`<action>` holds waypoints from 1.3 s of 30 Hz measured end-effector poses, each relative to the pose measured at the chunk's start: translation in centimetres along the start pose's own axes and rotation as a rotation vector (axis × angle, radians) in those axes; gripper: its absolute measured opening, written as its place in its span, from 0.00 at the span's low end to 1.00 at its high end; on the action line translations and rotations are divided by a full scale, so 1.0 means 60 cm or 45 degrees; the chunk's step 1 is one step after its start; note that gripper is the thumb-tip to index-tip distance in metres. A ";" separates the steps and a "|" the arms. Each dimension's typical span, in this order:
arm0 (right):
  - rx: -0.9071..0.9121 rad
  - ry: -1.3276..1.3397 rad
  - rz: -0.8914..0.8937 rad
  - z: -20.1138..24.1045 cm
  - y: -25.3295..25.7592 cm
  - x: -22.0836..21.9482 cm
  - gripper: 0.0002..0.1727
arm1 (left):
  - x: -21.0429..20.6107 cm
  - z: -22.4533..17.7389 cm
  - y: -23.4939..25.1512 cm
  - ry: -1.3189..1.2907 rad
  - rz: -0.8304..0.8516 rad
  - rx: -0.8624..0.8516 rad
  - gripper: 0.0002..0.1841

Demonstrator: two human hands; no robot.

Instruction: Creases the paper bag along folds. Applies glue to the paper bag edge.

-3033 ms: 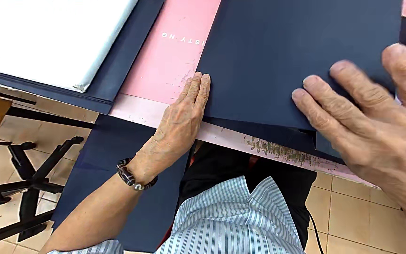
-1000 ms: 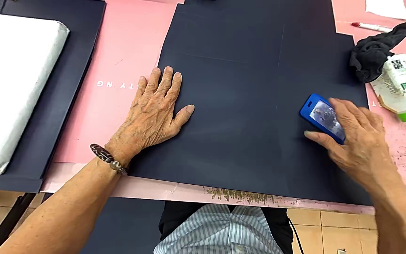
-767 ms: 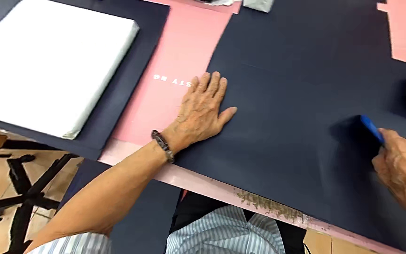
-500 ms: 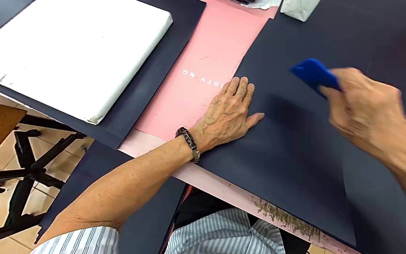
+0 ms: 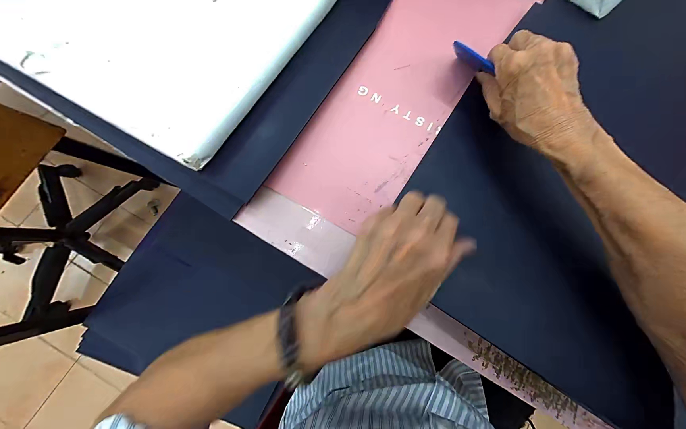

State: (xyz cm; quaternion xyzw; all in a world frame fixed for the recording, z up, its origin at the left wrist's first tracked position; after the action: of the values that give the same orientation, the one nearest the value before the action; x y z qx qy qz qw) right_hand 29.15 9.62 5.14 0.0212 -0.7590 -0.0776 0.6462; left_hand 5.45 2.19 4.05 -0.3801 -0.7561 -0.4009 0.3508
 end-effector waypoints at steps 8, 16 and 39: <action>0.112 -0.003 -0.013 0.052 -0.040 0.018 0.17 | -0.031 -0.021 -0.162 0.203 0.067 0.022 0.54; 0.311 0.132 -0.040 0.196 -0.182 0.070 0.10 | -0.041 -0.013 -0.167 0.207 0.118 -0.033 0.60; 0.731 0.258 -0.159 0.253 -0.247 0.086 0.07 | 0.043 0.105 0.057 -0.135 0.501 -0.174 0.20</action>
State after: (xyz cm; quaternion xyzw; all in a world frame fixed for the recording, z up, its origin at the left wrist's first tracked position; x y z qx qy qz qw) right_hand 12.36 -4.32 5.73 0.2570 -0.6789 0.1029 0.6801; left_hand 5.74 9.81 4.65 -0.5638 -0.6558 -0.3546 0.3553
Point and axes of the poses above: each hand's wrist, its own y-axis towards the middle knuckle, its own x-axis out of the back of the hand, z = x × y, the point moved 3 cm from there along y, towards the middle knuckle, and after that the axes turned 13 degrees about -y, right-handed, at the moved point
